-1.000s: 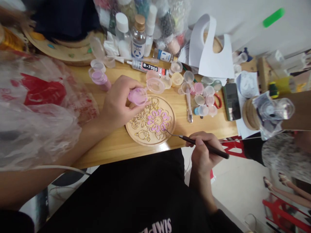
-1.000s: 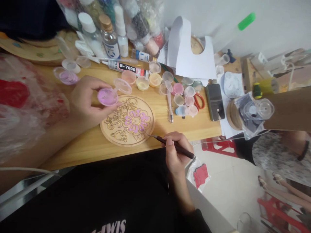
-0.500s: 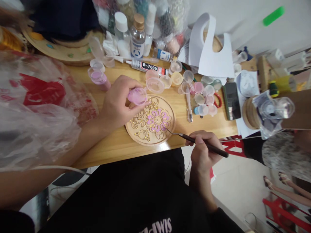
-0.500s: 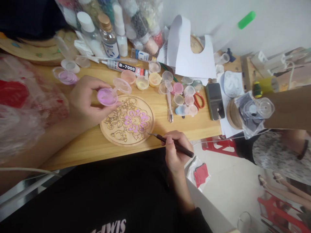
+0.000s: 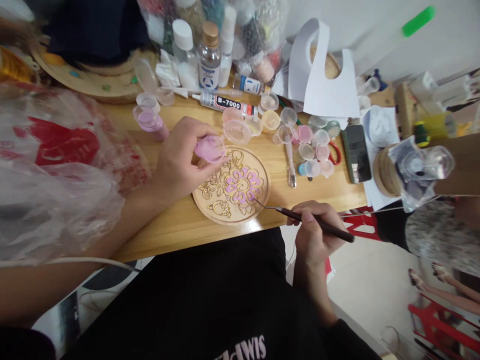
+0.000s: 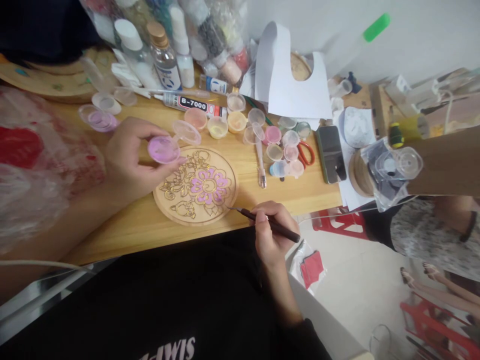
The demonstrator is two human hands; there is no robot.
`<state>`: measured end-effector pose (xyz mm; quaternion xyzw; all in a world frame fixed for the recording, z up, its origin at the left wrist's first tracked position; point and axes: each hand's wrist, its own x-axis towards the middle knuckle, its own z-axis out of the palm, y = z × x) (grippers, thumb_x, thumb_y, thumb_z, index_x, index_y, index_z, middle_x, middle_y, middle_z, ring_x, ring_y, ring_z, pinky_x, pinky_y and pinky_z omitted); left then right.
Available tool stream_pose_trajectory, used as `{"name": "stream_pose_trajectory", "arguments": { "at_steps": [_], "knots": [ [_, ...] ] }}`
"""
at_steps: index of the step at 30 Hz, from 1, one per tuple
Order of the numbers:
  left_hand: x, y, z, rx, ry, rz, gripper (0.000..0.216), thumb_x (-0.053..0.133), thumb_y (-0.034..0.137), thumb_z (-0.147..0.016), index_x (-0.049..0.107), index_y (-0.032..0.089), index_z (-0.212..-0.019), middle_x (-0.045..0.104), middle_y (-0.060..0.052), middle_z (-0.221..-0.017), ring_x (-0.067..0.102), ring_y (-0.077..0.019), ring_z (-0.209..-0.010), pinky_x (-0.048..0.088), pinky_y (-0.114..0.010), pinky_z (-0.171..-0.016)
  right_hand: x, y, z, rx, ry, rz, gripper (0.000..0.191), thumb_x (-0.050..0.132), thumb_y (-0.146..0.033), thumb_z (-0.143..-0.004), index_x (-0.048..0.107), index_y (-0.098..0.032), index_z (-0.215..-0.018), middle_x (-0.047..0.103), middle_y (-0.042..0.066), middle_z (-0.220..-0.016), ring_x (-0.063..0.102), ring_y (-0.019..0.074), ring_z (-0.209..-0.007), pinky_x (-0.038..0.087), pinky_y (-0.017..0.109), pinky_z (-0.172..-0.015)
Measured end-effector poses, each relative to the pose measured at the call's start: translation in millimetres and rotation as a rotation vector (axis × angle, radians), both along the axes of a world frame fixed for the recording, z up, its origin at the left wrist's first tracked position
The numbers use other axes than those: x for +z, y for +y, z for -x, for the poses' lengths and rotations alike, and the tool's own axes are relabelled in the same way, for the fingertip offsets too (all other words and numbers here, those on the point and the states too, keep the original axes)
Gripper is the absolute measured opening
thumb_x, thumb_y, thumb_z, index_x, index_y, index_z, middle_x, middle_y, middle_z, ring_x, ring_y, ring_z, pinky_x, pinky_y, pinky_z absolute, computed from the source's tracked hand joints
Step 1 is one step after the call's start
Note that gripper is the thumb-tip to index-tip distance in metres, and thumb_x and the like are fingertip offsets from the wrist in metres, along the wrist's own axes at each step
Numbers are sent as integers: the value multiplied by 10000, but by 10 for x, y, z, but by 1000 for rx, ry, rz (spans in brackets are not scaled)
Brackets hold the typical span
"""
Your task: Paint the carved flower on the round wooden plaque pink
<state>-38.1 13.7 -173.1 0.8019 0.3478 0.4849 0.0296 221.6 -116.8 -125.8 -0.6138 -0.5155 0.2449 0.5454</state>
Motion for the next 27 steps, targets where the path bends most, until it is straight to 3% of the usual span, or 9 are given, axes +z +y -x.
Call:
{"name": "stream_pose_trajectory", "arguments": {
  "at_steps": [4, 9, 14, 19, 27],
  "knots": [
    [-7, 1, 3, -18, -37, 59, 394, 848, 397, -945, 611, 195, -1186, 705, -41, -1002, 687, -202, -904, 600, -355, -793, -16, 10, 2, 14, 24, -28, 134, 678, -170, -885, 718, -228, -771, 685, -44, -648, 628, 131, -500, 486, 279, -487],
    [-16, -18, 4, 5, -75, 271, 379, 846, 485, -931, 628, 239, -1119, 715, -31, -1040, 698, -221, -966, 607, -397, -868, -12, 1, -10, 24, 24, -27, 138, 673, -168, -888, 717, -226, -771, 689, -42, -650, 639, 133, -499, 493, 282, -488],
    [-6, -35, -7, -24, -143, 227, 330, 864, 351, -913, 627, 257, -1122, 705, -21, -1022, 704, -230, -958, 596, -396, -861, -11, 1, -2, 8, 9, -23, 134, 679, -189, -886, 715, -229, -763, 682, -42, -637, 623, 133, -496, 494, 287, -490],
    [31, -12, -7, -10, -41, 29, 369, 843, 190, -887, 600, 209, -1163, 702, -28, -986, 689, -190, -880, 587, -325, -776, -35, 1, 6, 1, 7, -20, 148, 671, -199, -902, 724, -233, -767, 688, -36, -634, 636, 139, -498, 496, 292, -493],
    [29, -13, -17, -3, -53, 57, 300, 806, 264, -924, 607, 218, -1145, 708, -26, -982, 685, -184, -863, 578, -324, -751, -10, 114, 58, -101, 229, 15, 152, 690, -207, -823, 690, -227, -672, 651, -46, -564, 580, 114, -433, 467, 249, -444]
  ]
}}
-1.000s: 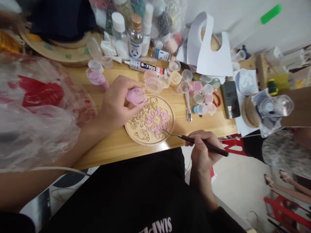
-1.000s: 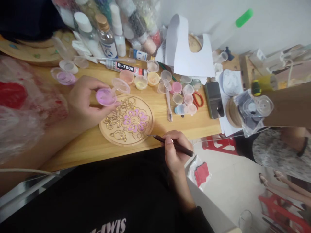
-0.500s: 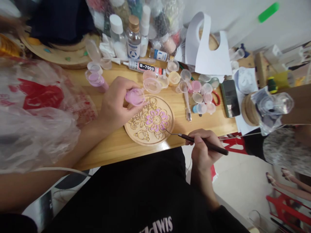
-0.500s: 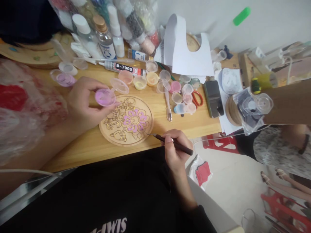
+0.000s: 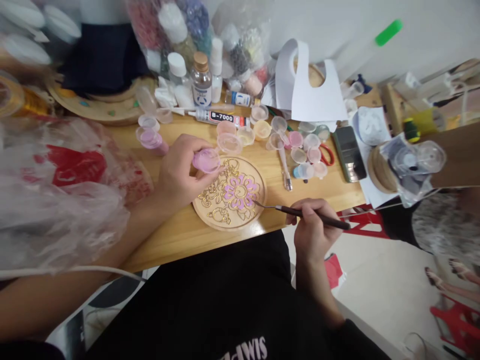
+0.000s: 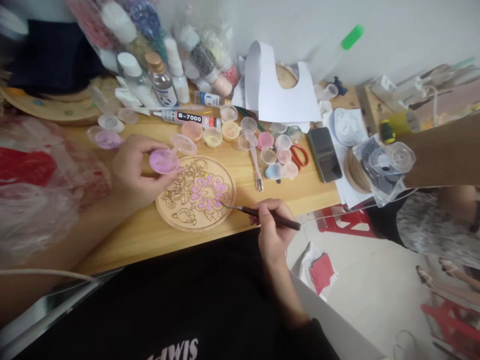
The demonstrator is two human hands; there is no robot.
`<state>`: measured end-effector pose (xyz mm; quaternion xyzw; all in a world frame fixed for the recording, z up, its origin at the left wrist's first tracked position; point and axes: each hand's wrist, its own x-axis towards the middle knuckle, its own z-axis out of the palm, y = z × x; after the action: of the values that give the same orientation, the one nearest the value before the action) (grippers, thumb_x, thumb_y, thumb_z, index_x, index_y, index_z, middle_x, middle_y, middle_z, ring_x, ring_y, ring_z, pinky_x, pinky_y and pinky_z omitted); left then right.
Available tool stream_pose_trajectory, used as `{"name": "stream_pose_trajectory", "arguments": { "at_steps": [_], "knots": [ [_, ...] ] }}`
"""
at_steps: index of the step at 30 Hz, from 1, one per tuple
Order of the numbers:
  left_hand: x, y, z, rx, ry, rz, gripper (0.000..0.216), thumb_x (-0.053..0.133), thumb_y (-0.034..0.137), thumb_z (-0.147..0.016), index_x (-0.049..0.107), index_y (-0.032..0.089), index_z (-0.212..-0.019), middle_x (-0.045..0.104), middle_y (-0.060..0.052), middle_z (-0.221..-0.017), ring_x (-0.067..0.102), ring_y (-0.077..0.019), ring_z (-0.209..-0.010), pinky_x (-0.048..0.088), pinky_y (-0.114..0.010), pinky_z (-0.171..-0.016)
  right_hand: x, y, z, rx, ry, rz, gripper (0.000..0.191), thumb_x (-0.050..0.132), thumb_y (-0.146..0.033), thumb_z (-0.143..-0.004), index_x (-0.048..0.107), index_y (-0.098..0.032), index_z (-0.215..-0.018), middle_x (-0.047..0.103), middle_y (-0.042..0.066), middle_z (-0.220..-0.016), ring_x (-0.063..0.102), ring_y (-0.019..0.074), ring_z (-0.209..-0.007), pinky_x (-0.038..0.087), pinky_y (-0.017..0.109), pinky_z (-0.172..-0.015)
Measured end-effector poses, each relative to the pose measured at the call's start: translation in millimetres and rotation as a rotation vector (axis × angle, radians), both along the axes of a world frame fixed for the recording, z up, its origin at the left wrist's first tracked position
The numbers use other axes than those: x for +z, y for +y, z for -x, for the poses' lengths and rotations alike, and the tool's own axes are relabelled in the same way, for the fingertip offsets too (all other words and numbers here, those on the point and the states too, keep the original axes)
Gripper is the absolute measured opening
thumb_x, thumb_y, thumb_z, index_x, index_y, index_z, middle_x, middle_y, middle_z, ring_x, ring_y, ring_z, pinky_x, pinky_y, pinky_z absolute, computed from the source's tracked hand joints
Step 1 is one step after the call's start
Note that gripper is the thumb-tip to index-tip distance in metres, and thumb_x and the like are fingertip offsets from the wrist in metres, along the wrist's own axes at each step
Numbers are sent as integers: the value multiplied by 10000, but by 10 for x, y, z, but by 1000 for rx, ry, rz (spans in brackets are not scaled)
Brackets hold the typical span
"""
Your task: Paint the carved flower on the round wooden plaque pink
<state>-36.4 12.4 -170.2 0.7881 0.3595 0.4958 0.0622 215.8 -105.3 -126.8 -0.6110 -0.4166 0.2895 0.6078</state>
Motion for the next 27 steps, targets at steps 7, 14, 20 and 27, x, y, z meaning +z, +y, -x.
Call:
{"name": "stream_pose_trajectory", "arguments": {
  "at_steps": [7, 14, 20, 27],
  "knots": [
    [-70, 2, 23, 121, 73, 54, 271, 746, 339, -947, 626, 249, -1172, 739, -60, -1057, 706, -281, -975, 575, -451, -873, -28, 220, -36, -122, 391, 201, 181, 728, -329, -665, 627, -212, -570, 590, -43, -455, 508, 89, -360, 365, 188, -338],
    [-128, 47, 59, 225, 79, 107, 275, 710, 324, -928, 652, 257, -1188, 749, -61, -1086, 717, -276, -1013, 605, -448, -914, -82, 271, -87, 24, 617, 306, 268, 776, -419, -635, 605, -218, -582, 535, -70, -401, 443, 74, -317, 347, 183, -319],
    [-131, 73, 93, 257, 53, 188, 323, 710, 276, -833, 678, 221, -1150, 779, -89, -1112, 753, -296, -1034, 634, -485, -937, -171, 272, -109, 82, 643, 290, 303, 788, -459, -661, 608, -218, -626, 541, -62, -413, 452, 87, -322, 337, 204, -326],
    [-128, 71, 123, 272, 36, 355, 295, 715, 351, -842, 681, 258, -1120, 781, -75, -1145, 746, -311, -1089, 627, -536, -1007, -258, 251, -126, 113, 692, 261, 311, 784, -468, -681, 602, -220, -634, 559, -56, -422, 457, 87, -331, 332, 194, -330]
  ]
}}
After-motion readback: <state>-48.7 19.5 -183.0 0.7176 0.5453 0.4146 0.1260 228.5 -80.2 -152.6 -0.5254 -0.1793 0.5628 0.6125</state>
